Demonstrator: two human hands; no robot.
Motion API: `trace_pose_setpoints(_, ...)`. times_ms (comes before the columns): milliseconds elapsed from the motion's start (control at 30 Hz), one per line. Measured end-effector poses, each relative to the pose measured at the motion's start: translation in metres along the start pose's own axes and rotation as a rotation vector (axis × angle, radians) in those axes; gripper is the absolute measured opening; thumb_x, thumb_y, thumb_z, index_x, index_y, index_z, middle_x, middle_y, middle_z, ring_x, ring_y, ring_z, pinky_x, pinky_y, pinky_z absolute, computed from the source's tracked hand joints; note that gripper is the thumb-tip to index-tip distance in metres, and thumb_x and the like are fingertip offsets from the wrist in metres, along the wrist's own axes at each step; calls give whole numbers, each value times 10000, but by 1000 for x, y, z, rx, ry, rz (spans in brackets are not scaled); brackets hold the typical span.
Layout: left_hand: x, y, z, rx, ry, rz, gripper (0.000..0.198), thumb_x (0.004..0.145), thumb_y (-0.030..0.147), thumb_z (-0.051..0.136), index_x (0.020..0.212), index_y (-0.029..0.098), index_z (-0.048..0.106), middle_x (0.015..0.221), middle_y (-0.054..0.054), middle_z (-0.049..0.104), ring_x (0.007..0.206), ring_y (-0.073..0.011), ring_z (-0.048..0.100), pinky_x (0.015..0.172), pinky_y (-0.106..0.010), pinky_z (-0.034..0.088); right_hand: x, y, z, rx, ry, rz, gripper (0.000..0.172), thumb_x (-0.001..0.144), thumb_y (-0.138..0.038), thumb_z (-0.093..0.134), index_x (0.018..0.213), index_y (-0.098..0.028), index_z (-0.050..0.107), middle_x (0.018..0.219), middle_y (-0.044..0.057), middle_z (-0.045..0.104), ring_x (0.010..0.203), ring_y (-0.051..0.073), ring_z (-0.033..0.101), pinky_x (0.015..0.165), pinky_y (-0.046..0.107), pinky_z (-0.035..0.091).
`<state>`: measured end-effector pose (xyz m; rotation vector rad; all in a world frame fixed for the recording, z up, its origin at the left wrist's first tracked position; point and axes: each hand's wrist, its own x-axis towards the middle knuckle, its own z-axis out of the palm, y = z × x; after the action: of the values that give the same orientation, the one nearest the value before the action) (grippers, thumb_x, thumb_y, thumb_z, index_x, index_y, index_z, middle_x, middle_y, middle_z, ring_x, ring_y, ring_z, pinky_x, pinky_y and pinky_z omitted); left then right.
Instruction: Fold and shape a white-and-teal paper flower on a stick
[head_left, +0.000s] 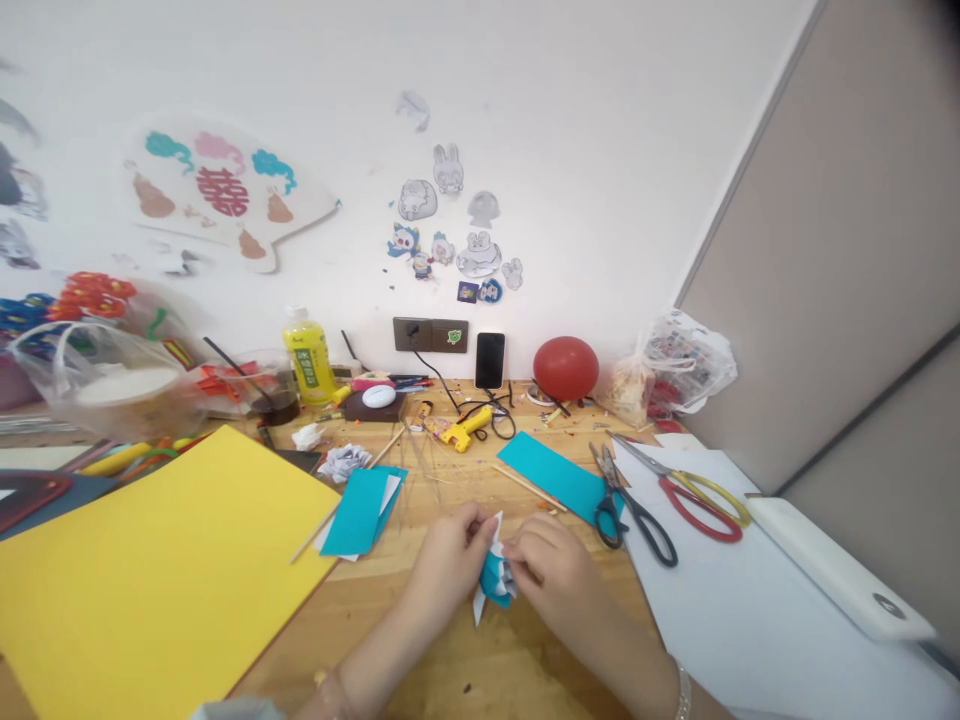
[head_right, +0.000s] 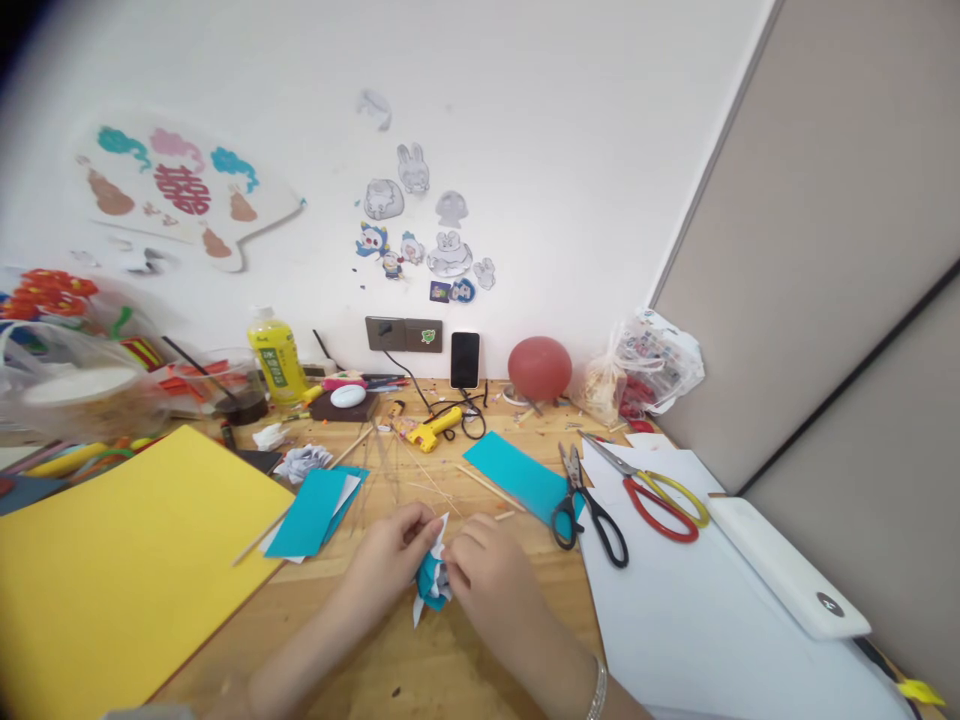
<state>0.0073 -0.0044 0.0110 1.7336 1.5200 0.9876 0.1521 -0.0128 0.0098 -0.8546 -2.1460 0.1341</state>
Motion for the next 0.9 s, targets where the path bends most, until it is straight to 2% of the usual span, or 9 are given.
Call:
trace_pose_setpoints(67, 0, 1, -1, -15, -7, 8, 260, 769, 348, 405, 564, 196, 455, 542, 19, 491, 557, -158, 477, 531, -245, 336, 1, -1, 0, 17, 9, 36, 208, 810, -79, 428, 705, -184, 574, 690, 33, 613, 676, 168, 551, 614, 290, 460)
trace_pose_setpoints(167, 0, 2, -1, -33, -7, 5, 259, 776, 349, 399, 572, 197, 453, 549, 17, 494, 562, -160, 483, 537, -247, 343, 1, 0, 1, 29, 17, -25, 206, 822, -67, 426, 799, -177, 598, 765, 49, 650, 728, 175, 574, 676, 314, 471)
trace_pose_setpoints(367, 0, -2, 3, -13, 36, -20, 260, 773, 341, 408, 567, 195, 470, 541, 14, 503, 548, -160, 480, 528, -249, 336, -2, 3, 4, -5, 30, -88, 262, 857, -89, 417, 653, -166, 562, 649, 52, 622, 630, 171, 544, 601, 308, 461)
trace_pose_setpoints(467, 0, -2, 4, -14, 47, -16, 263, 772, 343, 417, 560, 197, 466, 532, 18, 497, 538, -157, 473, 521, -246, 333, -1, 2, 2, 24, 18, -34, 240, 818, -67, 443, 637, -164, 566, 638, 50, 615, 629, 175, 544, 590, 306, 458)
trace_pose_setpoints(533, 0, -3, 3, -43, 39, -6, 261, 774, 351, 420, 574, 194, 480, 544, 15, 511, 543, -157, 480, 520, -243, 341, 1, 0, -1, 63, -3, 41, 180, 768, -44, 473, 729, -161, 604, 718, 56, 640, 699, 186, 567, 641, 317, 470)
trace_pose_setpoints(600, 0, -5, 4, -96, 27, 3, 259, 775, 361, 424, 598, 189, 502, 563, 8, 535, 555, -158, 494, 524, -241, 357, 4, 0, -4, 114, -30, 91, 224, 731, -35, 495, 857, -170, 622, 847, 62, 660, 809, 193, 580, 726, 329, 473)
trace_pose_setpoints(667, 1, -7, 5, -149, 16, 3, 265, 775, 373, 430, 613, 183, 520, 579, 1, 560, 564, -159, 509, 529, -239, 376, 5, 1, -5, 168, -40, 88, 237, 724, -38, 506, 855, -189, 633, 878, 51, 668, 840, 184, 584, 762, 323, 470)
trace_pose_setpoints(800, 1, -10, 8, -172, 29, -6, 280, 778, 387, 444, 605, 182, 526, 583, -2, 586, 558, -155, 523, 532, -233, 389, 4, 5, -3, 198, -19, 54, 206, 726, -39, 502, 719, -197, 633, 778, 32, 673, 761, 170, 590, 715, 305, 477)
trace_pose_setpoints(900, -1, -7, 6, -163, 39, 18, 282, 792, 383, 433, 620, 183, 534, 613, -10, 603, 576, -157, 530, 542, -232, 395, 4, 5, -3, 162, -32, 71, 241, 718, -28, 488, 822, -190, 632, 837, 43, 663, 807, 176, 581, 742, 314, 473)
